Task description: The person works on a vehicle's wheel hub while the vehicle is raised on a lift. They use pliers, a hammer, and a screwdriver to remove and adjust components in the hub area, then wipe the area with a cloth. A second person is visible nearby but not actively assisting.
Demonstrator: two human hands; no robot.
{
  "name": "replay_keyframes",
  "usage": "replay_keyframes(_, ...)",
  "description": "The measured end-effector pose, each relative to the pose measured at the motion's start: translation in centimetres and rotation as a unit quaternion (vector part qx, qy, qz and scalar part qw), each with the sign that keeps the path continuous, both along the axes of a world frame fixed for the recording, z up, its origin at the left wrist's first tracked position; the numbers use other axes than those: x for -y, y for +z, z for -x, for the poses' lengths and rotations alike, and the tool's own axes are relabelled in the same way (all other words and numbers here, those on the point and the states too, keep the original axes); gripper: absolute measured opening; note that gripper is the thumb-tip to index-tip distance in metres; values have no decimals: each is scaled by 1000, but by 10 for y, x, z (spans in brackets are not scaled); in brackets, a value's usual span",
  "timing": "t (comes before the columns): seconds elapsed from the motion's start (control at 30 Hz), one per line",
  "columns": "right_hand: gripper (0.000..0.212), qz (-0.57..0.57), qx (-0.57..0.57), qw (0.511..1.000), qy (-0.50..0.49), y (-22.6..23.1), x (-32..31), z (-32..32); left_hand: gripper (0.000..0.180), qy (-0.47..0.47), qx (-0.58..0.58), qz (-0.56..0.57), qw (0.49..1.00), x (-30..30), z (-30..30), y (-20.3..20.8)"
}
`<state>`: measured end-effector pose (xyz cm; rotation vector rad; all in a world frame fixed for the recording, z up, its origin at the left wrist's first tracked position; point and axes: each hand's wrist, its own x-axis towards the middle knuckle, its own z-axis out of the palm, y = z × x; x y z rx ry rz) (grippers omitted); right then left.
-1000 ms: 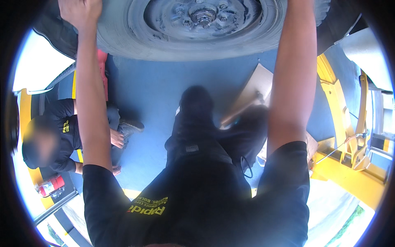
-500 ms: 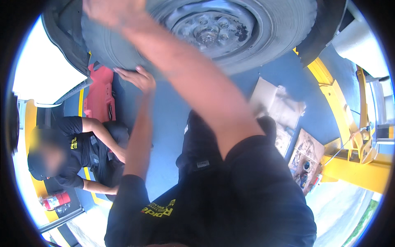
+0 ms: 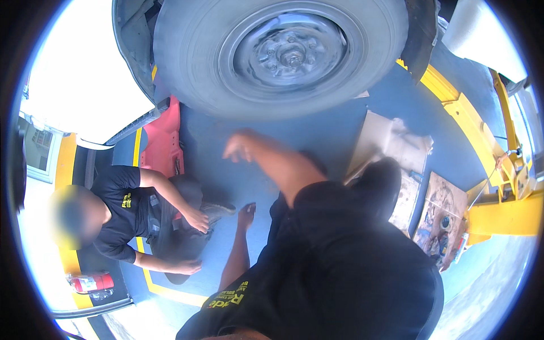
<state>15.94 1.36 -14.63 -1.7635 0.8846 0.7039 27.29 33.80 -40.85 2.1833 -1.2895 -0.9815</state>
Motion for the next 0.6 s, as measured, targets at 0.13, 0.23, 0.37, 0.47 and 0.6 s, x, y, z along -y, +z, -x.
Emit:
replay_keyframes(0.13, 45, 343, -14, 938, 54, -90, 34, 138, 33, 137, -145, 34, 979, -102, 0, -28)
replay_keyframes(0.23, 46, 263, -47, 937, -226, -155, 96, 312, 29, 164, -188, 32, 968, -125, 46, -51)
replay_keyframes(0.37, 52, 536, -16, 657, -530, -85, 170, 544, 29, 138, -281, 93, 945, -59, 101, -63)
replay_keyframes(0.47, 67, 459, 108, 428, -771, -51, 140, 449, 33, 114, 31, 75, 990, -70, 12, -5)
replay_keyframes(0.6, 69, 588, 251, 306, -705, 103, 141, 437, 43, 43, 119, 330, 935, 97, 25, 106)
